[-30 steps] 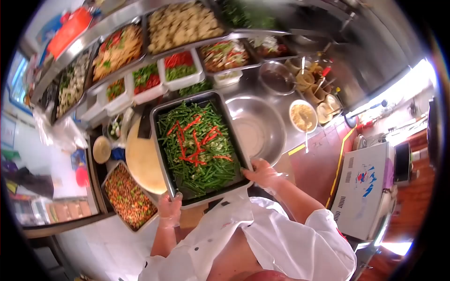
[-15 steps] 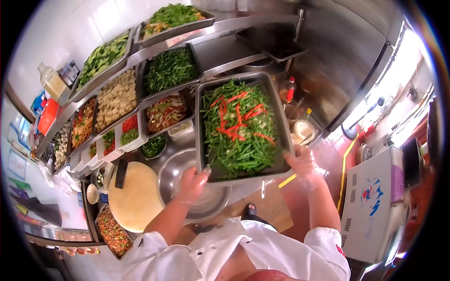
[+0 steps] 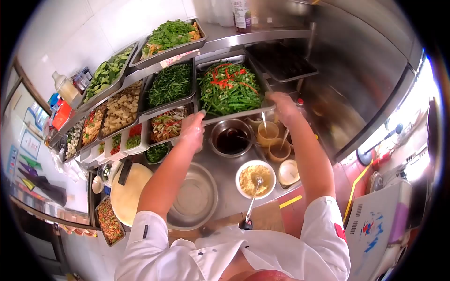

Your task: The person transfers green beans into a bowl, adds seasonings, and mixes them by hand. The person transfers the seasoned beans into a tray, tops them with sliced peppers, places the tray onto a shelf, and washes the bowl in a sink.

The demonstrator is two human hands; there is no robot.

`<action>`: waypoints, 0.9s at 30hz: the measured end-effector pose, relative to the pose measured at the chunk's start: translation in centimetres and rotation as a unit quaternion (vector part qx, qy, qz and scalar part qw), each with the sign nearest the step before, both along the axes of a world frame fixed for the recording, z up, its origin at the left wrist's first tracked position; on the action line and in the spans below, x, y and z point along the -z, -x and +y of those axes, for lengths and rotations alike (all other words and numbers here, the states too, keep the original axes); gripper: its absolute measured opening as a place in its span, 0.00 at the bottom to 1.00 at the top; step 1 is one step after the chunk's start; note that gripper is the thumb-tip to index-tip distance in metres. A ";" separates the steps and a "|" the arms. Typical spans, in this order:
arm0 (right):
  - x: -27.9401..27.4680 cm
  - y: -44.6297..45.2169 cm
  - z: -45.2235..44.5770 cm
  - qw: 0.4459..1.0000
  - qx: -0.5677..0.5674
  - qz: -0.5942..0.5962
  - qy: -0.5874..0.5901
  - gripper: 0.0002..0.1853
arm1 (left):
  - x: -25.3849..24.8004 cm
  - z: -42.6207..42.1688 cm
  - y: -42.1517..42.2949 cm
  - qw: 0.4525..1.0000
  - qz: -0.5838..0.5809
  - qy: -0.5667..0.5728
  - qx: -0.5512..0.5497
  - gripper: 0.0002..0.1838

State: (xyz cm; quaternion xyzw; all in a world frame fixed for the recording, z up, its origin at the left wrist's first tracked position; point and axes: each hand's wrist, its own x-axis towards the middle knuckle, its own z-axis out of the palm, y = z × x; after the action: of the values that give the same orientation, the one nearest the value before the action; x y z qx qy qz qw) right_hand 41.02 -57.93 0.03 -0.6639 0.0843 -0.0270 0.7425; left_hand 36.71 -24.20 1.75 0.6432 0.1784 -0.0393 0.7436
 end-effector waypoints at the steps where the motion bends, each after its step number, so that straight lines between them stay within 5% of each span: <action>1: 0.3 -1.6 0.2 0.999 0.020 0.005 -0.047 0.20 | 0.3 -0.6 -1.2 0.999 0.017 0.046 -0.016 0.18; 3: -3.3 -1.5 1.7 0.991 0.106 0.080 -0.015 0.23 | -1.2 -1.9 -2.6 0.994 0.085 0.070 -0.021 0.23; 4: -1.7 -3.4 1.7 0.985 0.121 0.050 -0.108 0.25 | -0.9 -3.1 -3.7 0.993 0.061 0.088 -0.057 0.21; 9: 3.0 -0.3 4.4 0.984 0.151 0.084 -0.043 0.31 | -0.7 -6.0 -8.8 0.973 0.037 0.134 -0.183 0.17; 11: 0.0 6.9 6.7 0.981 0.093 0.166 -0.035 0.36 | 0.4 -5.5 -9.6 0.976 0.010 0.157 -0.152 0.16; 12: 3.2 8.1 6.1 0.984 0.046 0.163 -0.062 0.35 | 0.0 -4.9 -8.4 0.977 0.039 0.186 -0.098 0.14; 15: 6.8 15.2 5.7 0.989 0.008 0.140 -0.047 0.19 | 3.4 -2.4 -2.6 0.976 -0.023 0.214 0.027 0.22; 17: 9.0 19.8 5.0 0.982 0.005 0.184 -0.050 0.13 | 5.9 0.7 3.0 0.993 -0.001 0.055 0.100 0.37; 22: 14.2 28.9 4.1 0.959 0.074 0.249 -0.108 0.15 | 16.4 13.7 18.0 0.932 -0.006 -0.322 0.169 0.48; 27: 15.4 34.0 7.7 0.948 0.105 0.263 -0.149 0.13 | 20.8 22.7 30.9 0.886 0.011 -0.463 0.041 0.49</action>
State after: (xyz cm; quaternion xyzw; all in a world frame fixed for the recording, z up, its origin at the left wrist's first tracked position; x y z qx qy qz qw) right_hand 7.05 -50.26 -15.40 -0.5168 0.3486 0.0834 0.7774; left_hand 5.80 -1.51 -19.06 0.9204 0.1581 0.0107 0.3574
